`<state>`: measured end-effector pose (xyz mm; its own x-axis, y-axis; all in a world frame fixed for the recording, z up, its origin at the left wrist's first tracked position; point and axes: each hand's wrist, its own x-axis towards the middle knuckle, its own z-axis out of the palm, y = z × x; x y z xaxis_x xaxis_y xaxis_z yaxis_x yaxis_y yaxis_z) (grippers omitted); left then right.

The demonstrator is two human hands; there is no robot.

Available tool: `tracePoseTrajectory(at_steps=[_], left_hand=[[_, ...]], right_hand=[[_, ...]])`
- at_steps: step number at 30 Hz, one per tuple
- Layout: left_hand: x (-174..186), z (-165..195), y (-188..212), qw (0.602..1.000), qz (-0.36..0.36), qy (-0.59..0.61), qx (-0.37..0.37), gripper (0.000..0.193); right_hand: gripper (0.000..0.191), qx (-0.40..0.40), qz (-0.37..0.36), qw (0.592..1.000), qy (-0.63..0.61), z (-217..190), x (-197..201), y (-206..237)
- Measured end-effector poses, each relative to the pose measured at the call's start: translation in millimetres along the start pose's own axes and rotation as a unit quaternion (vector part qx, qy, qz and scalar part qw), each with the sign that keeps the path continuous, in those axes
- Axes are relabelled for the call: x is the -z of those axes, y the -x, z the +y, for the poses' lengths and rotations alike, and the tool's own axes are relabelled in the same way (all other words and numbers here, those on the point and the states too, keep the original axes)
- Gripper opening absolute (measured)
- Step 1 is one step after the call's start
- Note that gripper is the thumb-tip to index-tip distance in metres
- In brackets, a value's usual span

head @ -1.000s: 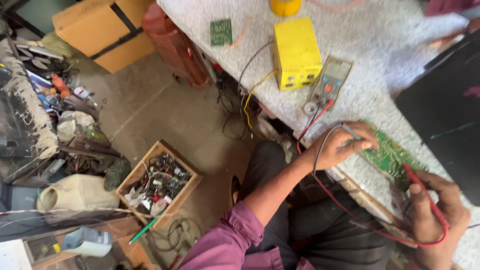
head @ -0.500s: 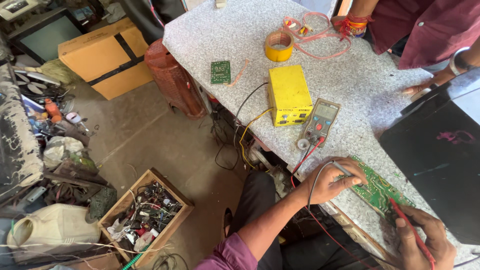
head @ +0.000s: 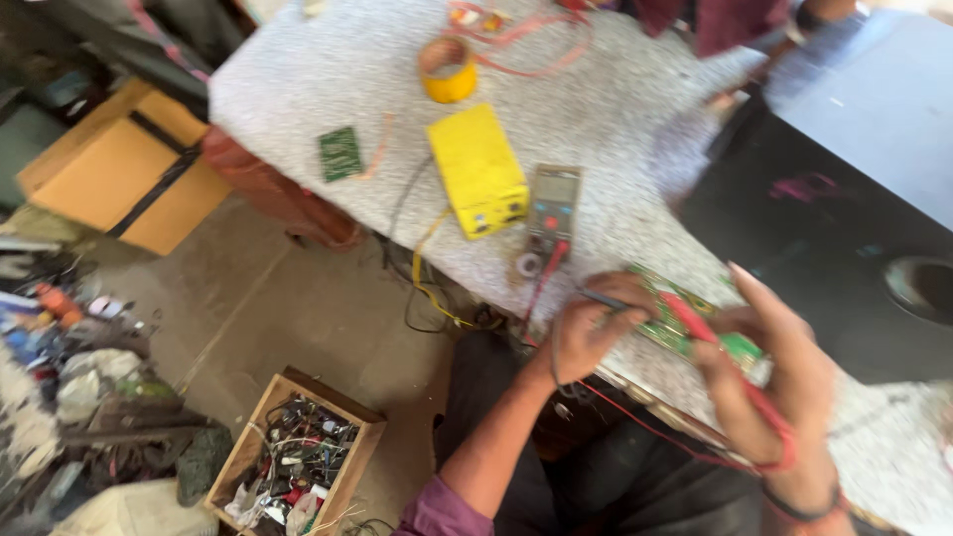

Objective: The person uses a multimeter to test a green circuit board. They hold the board with one hand and touch various points on the board with the multimeter probes in the other hand, checking electrical continuity or voltage.

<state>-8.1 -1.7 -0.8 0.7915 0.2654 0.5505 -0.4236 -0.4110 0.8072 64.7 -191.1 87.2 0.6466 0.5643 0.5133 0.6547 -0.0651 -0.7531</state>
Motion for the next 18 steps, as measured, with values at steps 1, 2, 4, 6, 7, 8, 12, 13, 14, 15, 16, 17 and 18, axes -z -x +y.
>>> tracePoseTrajectory(at_steps=[1, 2, 4, 6, 7, 8, 12, 13, 14, 15, 16, 17, 18], left_hand=[[-1.2, 5.1, -3.2, 1.000, 0.002, -0.008, -0.001, 0.011], [0.8, 11.9, -7.1, 0.998, 0.000, 0.064, 0.026, 0.018], [-2.1, 31.0, -17.0, 0.975, -0.001, 0.206, 0.085, 0.037], [-26.9, 52.5, -32.8, 0.882, 0.177, 0.436, -0.026, 0.041], [-39.4, 62.6, -41.6, 0.799, 0.263, 0.535, -0.079, 0.044], [-48.2, 71.6, -50.0, 0.695, 0.345, 0.618, -0.125, 0.049], [-34.7, 103.2, -60.0, 0.726, 0.394, 0.559, -0.065, 0.014], [-37.1, 106.8, -61.1, 0.726, 0.424, 0.540, -0.042, 0.013], [-39.1, 108.5, -60.5, 0.724, 0.454, 0.519, -0.017, 0.012], [-56.5, 107.7, -62.1, 0.699, 0.441, 0.545, -0.145, 0.012], [-63.1, 106.7, -57.8, 0.711, 0.404, 0.551, -0.168, 0.012], [-65.0, 108.1, -49.1, 0.736, 0.355, 0.550, -0.174, 0.012], [-61.2, 92.0, -42.9, 0.775, 0.298, 0.534, -0.159, 0.013]], right_hand=[[0.070, 0.050, -0.031, 0.998, 0.014, -14.3, -0.7, -15.3], [0.076, 0.087, -0.051, 0.995, 0.028, -29.0, -3.3, -30.6], [0.083, 0.123, -0.109, 0.986, 0.000, -58.0, -5.8, -57.4], [0.085, 0.145, -0.149, 0.978, -0.032, -81.4, -19.3, -81.8], [0.087, 0.170, -0.152, 0.974, -0.021, -90.1, -25.5, -94.5], [0.089, 0.192, -0.176, 0.965, -0.034, -95.4, -27.5, -108.0], [0.092, 0.231, -0.204, 0.950, -0.043, -114.2, -16.8, -124.7], [0.089, 0.242, -0.202, 0.948, -0.051, -114.1, -13.9, -126.5], [0.082, 0.258, -0.194, 0.944, -0.073, -112.2, -9.1, -125.5], [0.070, 0.291, -0.192, 0.933, -0.088, -108.4, -4.0, -123.7], [0.058, 0.324, -0.191, 0.921, -0.103, -102.1, 0.7, -120.6], [0.041, 0.375, -0.195, 0.900, -0.110, -95.9, 9.9, -115.5], [0.027, 0.424, -0.201, 0.874, -0.123, -73.9, 16.0, -113.0]])
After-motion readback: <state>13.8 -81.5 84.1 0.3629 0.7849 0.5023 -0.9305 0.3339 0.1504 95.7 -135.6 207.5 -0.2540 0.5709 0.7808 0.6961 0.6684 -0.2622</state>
